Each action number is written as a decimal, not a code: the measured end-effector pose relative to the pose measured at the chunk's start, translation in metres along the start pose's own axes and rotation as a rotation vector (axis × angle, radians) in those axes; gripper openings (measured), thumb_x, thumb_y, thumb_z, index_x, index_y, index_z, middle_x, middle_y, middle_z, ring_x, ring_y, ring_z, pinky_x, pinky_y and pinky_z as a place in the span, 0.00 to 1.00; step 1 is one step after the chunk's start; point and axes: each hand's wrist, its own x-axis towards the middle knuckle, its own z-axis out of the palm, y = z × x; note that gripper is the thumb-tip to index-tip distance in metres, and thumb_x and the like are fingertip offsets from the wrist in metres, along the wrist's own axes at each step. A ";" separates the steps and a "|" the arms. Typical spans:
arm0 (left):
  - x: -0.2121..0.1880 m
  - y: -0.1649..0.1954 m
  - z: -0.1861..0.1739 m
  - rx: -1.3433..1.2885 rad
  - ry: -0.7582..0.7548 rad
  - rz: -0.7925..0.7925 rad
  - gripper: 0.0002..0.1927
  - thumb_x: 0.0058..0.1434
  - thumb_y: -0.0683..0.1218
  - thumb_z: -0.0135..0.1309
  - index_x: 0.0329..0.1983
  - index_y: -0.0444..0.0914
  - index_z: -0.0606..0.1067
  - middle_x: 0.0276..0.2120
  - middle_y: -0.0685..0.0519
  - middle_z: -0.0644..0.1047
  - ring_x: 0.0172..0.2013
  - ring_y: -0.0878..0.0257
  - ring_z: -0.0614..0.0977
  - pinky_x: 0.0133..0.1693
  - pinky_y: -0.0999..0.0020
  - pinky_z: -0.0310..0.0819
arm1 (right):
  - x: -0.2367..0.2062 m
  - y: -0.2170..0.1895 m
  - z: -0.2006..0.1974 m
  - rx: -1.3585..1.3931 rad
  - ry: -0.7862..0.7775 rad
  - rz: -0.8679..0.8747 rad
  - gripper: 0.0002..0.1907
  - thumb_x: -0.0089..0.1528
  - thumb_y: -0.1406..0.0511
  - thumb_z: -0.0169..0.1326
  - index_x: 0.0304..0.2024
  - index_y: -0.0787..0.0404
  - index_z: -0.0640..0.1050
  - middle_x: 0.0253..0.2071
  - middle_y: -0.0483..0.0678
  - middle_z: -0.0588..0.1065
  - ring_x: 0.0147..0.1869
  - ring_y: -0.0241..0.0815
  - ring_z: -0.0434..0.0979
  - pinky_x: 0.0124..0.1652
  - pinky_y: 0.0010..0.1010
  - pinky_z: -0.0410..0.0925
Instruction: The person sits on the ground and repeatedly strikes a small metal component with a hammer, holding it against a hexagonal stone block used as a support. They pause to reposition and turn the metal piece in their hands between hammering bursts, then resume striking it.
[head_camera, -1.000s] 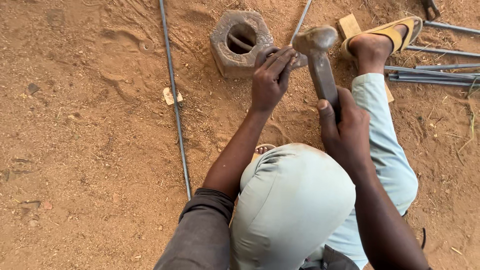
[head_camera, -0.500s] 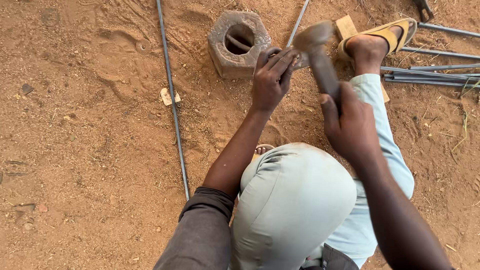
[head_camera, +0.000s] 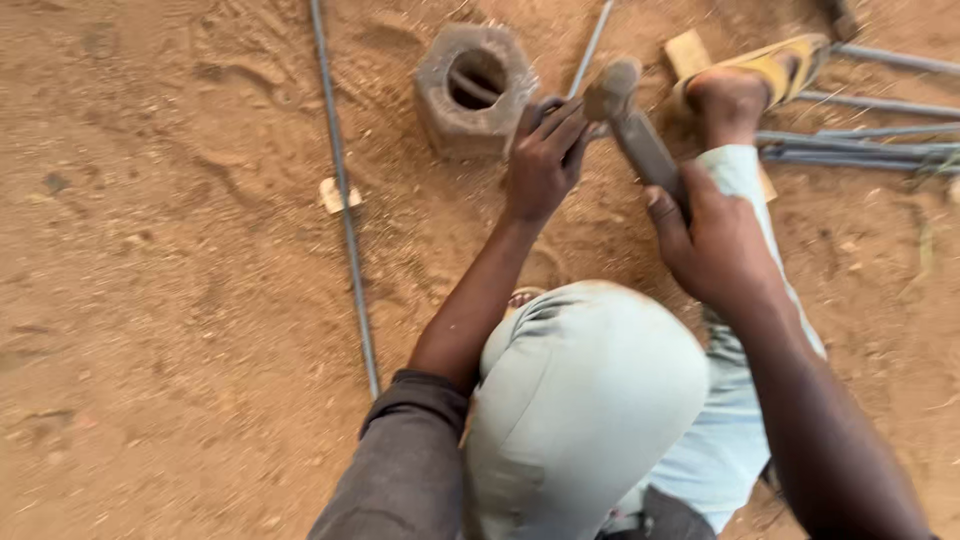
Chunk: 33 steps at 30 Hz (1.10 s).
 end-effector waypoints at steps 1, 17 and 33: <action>0.002 0.002 0.001 -0.005 0.017 0.006 0.12 0.67 0.46 0.59 0.52 0.40 0.81 0.50 0.52 0.83 0.54 0.55 0.81 0.57 0.58 0.80 | 0.001 0.002 -0.003 0.010 0.012 -0.028 0.15 0.71 0.59 0.52 0.47 0.67 0.73 0.33 0.66 0.76 0.39 0.71 0.76 0.39 0.55 0.67; -0.006 -0.016 0.014 0.048 0.016 0.047 0.14 0.69 0.48 0.59 0.57 0.44 0.80 0.49 0.53 0.84 0.52 0.57 0.80 0.56 0.59 0.81 | -0.003 0.000 -0.018 0.106 0.034 -0.024 0.18 0.71 0.58 0.50 0.56 0.65 0.73 0.28 0.62 0.76 0.32 0.61 0.81 0.34 0.50 0.69; -0.003 -0.017 0.004 0.042 0.023 0.045 0.12 0.69 0.46 0.57 0.54 0.41 0.81 0.50 0.52 0.84 0.52 0.55 0.81 0.58 0.58 0.80 | -0.003 -0.014 -0.009 0.098 0.076 -0.004 0.15 0.74 0.58 0.49 0.48 0.66 0.70 0.33 0.67 0.74 0.38 0.66 0.77 0.40 0.53 0.67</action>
